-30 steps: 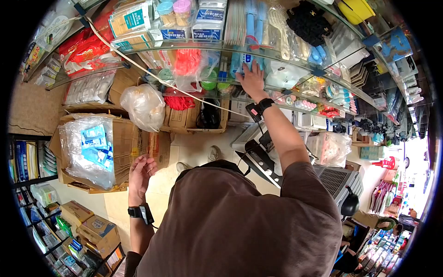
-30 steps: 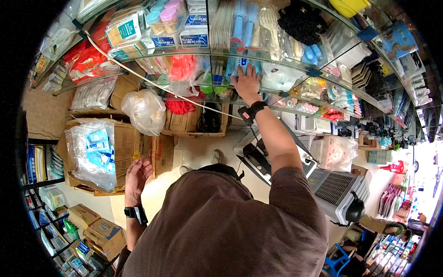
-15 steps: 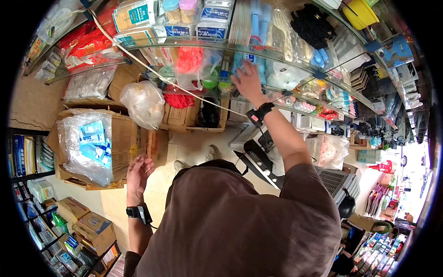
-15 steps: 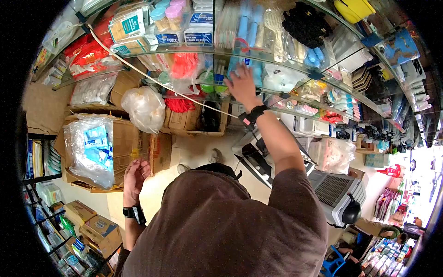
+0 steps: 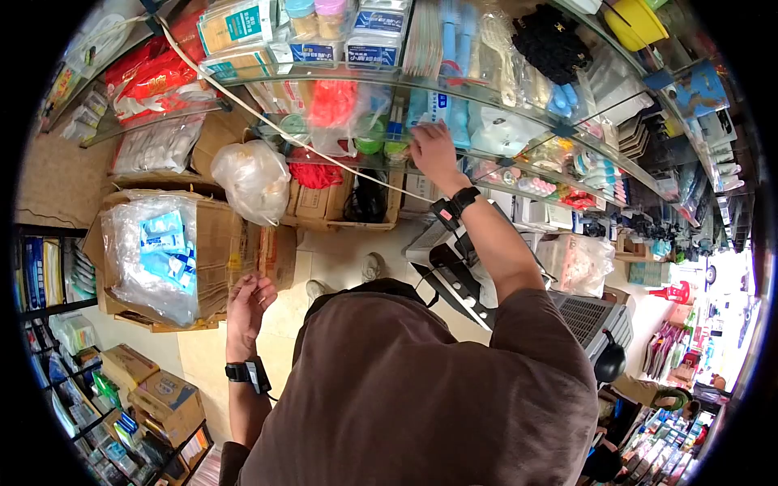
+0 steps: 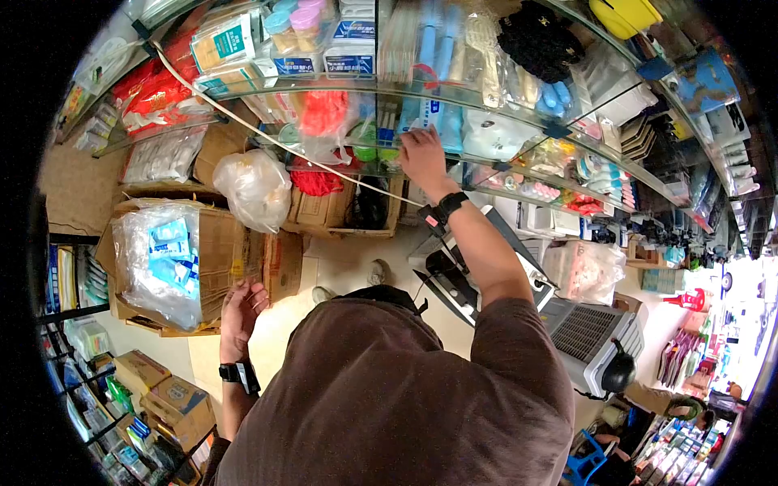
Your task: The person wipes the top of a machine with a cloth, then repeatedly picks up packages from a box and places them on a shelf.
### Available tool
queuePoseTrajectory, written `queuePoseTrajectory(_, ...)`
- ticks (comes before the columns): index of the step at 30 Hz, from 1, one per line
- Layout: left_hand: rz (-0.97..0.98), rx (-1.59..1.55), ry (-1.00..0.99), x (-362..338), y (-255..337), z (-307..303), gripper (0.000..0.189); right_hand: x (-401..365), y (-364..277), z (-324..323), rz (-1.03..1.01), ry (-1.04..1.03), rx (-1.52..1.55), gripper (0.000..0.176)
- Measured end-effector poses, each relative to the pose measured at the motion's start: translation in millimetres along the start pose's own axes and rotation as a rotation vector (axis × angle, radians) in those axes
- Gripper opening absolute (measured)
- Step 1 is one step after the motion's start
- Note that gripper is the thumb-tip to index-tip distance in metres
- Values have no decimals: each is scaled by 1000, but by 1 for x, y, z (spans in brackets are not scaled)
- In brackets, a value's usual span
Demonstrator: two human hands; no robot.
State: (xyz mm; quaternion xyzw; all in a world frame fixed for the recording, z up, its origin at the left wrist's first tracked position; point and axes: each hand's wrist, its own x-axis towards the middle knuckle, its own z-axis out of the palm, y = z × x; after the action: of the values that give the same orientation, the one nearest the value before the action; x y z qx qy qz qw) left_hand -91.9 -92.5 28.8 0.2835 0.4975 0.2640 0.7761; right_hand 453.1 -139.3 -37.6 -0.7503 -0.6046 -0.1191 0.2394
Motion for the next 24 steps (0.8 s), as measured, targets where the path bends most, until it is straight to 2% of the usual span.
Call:
queuePoseTrajectory(4,1,12,14,0,-1,1,20,-5,-6,-25,170,100,-111,29)
queuePoseTrajectory(7,-12,-1,28,4,-1,0,21,-10,-2,-29,138,143,-228,19)
queuePoseTrajectory(10,-9,34,1,5,2,6,22,-16,10,-11,154,81,-185,14)
queuePoseTrajectory(16,-27,14,-21,11,5,8,24,-19,5,-15,221,118,-62,10)
queuePoseTrajectory(19,-24,19,-34,12,7,8,25,-20,2,-20,128,340,42,6)
queuePoseTrajectory(24,-39,20,-41,16,5,3,26,-23,-20,-31,229,412,124,6)
